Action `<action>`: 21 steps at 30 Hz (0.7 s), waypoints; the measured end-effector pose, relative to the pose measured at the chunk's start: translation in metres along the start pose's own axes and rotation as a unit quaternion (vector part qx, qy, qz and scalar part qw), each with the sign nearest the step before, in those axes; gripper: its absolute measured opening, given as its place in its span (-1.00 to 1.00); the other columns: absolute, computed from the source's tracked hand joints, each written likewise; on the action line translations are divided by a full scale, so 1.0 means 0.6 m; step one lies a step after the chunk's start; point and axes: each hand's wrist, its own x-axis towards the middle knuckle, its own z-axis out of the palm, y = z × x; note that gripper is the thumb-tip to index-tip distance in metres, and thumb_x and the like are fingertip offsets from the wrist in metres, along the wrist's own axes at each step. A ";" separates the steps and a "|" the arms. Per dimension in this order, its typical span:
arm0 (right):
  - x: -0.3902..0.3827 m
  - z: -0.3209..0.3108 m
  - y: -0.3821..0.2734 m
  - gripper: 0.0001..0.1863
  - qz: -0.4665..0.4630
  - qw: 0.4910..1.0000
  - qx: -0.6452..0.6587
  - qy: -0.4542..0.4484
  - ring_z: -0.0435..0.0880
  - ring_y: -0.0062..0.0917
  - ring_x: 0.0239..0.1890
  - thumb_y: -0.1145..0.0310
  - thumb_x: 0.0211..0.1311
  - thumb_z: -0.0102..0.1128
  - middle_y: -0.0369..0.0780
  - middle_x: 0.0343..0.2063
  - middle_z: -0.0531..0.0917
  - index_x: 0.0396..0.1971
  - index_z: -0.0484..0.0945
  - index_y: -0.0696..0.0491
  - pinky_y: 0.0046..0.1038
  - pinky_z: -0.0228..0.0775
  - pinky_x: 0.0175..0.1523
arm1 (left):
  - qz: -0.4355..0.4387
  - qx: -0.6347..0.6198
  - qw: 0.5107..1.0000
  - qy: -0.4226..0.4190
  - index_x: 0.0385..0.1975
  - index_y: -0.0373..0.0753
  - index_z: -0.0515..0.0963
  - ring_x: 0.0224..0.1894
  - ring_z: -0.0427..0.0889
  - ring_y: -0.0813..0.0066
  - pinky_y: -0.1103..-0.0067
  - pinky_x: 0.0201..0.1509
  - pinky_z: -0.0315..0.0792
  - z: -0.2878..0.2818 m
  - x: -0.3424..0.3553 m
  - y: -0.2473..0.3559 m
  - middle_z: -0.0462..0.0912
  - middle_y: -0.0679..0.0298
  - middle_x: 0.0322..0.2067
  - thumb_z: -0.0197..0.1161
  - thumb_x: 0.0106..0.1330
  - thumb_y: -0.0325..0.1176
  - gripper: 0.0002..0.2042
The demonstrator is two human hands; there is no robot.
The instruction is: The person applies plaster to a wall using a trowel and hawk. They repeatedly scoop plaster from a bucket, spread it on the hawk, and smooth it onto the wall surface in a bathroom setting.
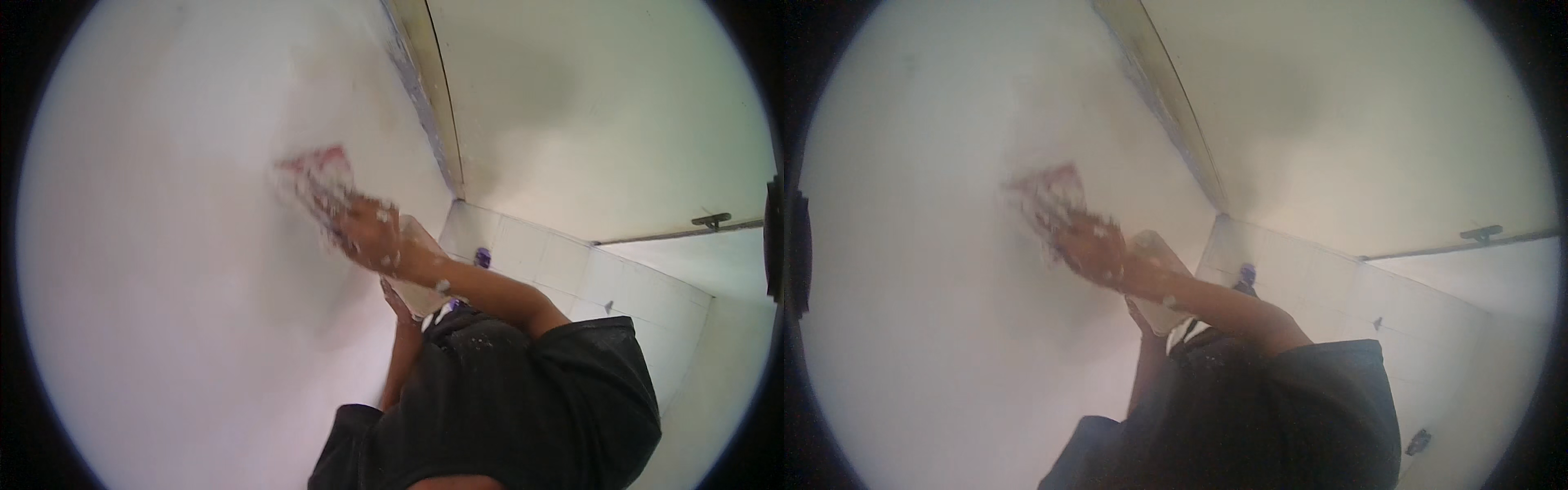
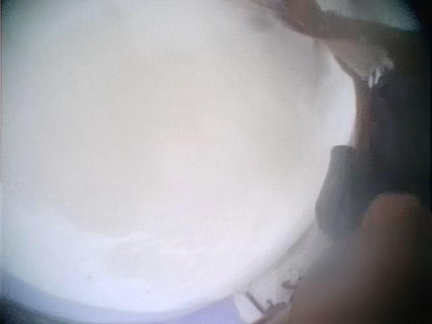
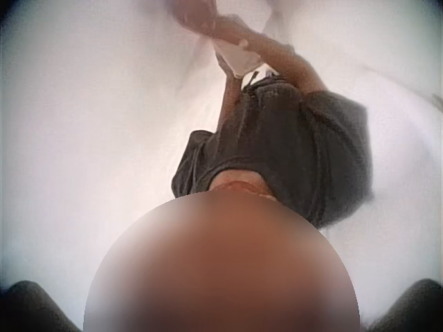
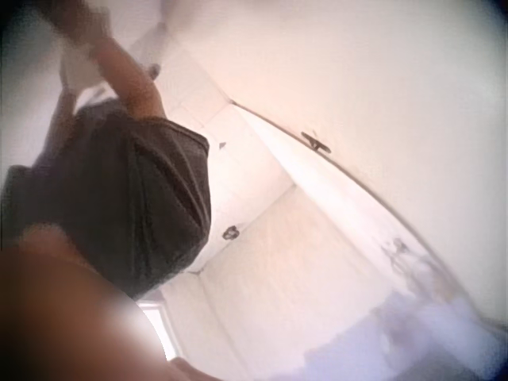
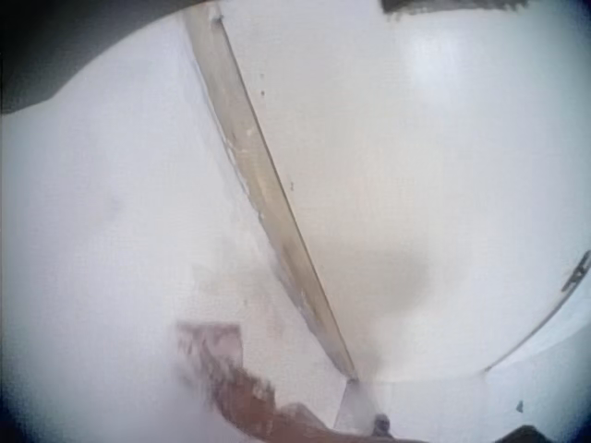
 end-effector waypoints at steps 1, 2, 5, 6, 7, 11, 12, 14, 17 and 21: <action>-0.034 -0.015 -0.016 -0.65 -0.048 0.998 0.046 -0.022 0.54 -0.23 -0.26 0.48 -0.17 0.20 -0.10 -0.32 0.57 -0.25 0.48 0.11 -0.30 0.43 -0.25 | 0.005 -0.034 0.999 -0.005 0.19 -0.18 0.10 0.02 0.41 0.25 0.34 0.09 0.38 0.006 -0.007 0.002 0.34 0.13 0.04 -0.22 0.35 -0.07 -0.52; -0.071 -0.030 -0.010 -0.70 -0.010 0.994 0.045 -0.096 0.54 -0.32 -0.27 0.46 -0.08 0.16 -0.13 -0.33 0.56 -0.25 0.46 0.09 -0.33 0.42 -0.23 | 0.001 -0.040 0.999 -0.032 0.19 -0.18 0.10 0.03 0.40 0.26 0.34 0.10 0.37 0.013 -0.010 0.007 0.33 0.14 0.04 -0.25 0.37 -0.07 -0.53; -0.200 -0.076 0.048 -0.73 0.420 0.887 0.190 -0.028 0.50 -0.57 -0.29 0.35 0.11 0.06 -0.22 -0.30 0.53 -0.18 0.40 0.07 -0.51 0.41 -0.26 | 0.004 0.063 0.998 -0.024 0.20 -0.17 0.11 0.07 0.37 0.23 0.31 0.14 0.33 0.057 -0.023 0.029 0.32 0.15 0.07 -0.26 0.36 0.00 -0.50; -0.209 -0.122 0.058 -0.69 0.390 0.890 0.238 0.007 0.50 -0.59 -0.27 0.31 0.14 0.05 -0.21 -0.27 0.53 -0.14 0.39 0.10 -0.55 0.41 -0.27 | -0.016 0.003 0.999 -0.044 0.20 -0.17 0.11 0.07 0.37 0.22 0.30 0.14 0.32 0.084 -0.034 0.041 0.32 0.14 0.08 -0.25 0.35 0.02 -0.48; -0.211 -0.167 0.069 -0.65 0.346 0.895 0.279 0.032 0.50 -0.62 -0.25 0.26 0.16 0.03 -0.20 -0.24 0.53 -0.10 0.37 0.13 -0.60 0.40 -0.28 | -0.029 -0.055 0.995 -0.075 0.20 -0.16 0.11 0.08 0.36 0.20 0.29 0.15 0.31 0.118 -0.028 0.054 0.31 0.14 0.08 -0.25 0.34 0.04 -0.47; -0.242 -0.284 0.019 -0.59 0.482 0.830 0.261 0.102 0.50 -0.68 -0.32 0.29 0.15 0.08 -0.22 -0.28 0.54 -0.05 0.35 0.20 -0.71 0.37 -0.35 | -0.056 -0.066 0.995 -0.055 0.19 -0.13 0.12 0.11 0.35 0.25 0.34 0.17 0.31 0.117 -0.030 0.050 0.30 0.20 0.11 -0.26 0.35 0.00 -0.50; -0.249 -0.304 0.002 -0.61 0.523 0.806 0.247 0.127 0.50 -0.68 -0.38 0.34 0.12 0.11 -0.25 -0.32 0.55 -0.07 0.36 0.20 -0.71 0.35 -0.38 | -0.081 -0.034 0.993 -0.083 0.19 -0.14 0.13 0.11 0.35 0.23 0.30 0.17 0.31 0.169 -0.050 0.066 0.30 0.18 0.11 -0.25 0.33 0.04 -0.48; -0.262 -0.319 -0.022 -0.63 0.552 0.807 0.179 0.103 0.51 -0.71 -0.37 0.30 0.14 0.14 -0.25 -0.34 0.58 -0.12 0.41 0.22 -0.71 0.34 -0.39 | -0.088 -0.055 0.987 -0.121 0.19 -0.15 0.13 0.11 0.36 0.21 0.28 0.17 0.30 0.172 -0.055 0.050 0.31 0.17 0.10 -0.24 0.32 0.06 -0.46; -0.279 -0.316 -0.038 -0.70 0.482 0.864 0.121 0.081 0.49 -0.69 -0.40 0.37 0.13 0.16 -0.26 -0.41 0.59 -0.20 0.46 0.23 -0.64 0.36 -0.36 | -0.083 -0.057 0.987 -0.125 0.20 -0.16 0.11 0.11 0.34 0.19 0.27 0.17 0.30 0.189 -0.062 0.027 0.29 0.14 0.11 -0.23 0.31 0.08 -0.43; -0.260 -0.327 -0.044 -0.73 0.389 0.921 -0.022 0.009 0.53 -0.63 -0.44 0.41 0.08 0.17 -0.22 -0.42 0.61 -0.25 0.49 0.25 -0.58 0.37 -0.32 | -0.029 -0.079 0.977 -0.195 0.22 -0.17 0.06 0.14 0.29 0.20 0.27 0.17 0.27 0.220 -0.084 0.012 0.24 0.13 0.14 -0.24 0.31 0.09 -0.41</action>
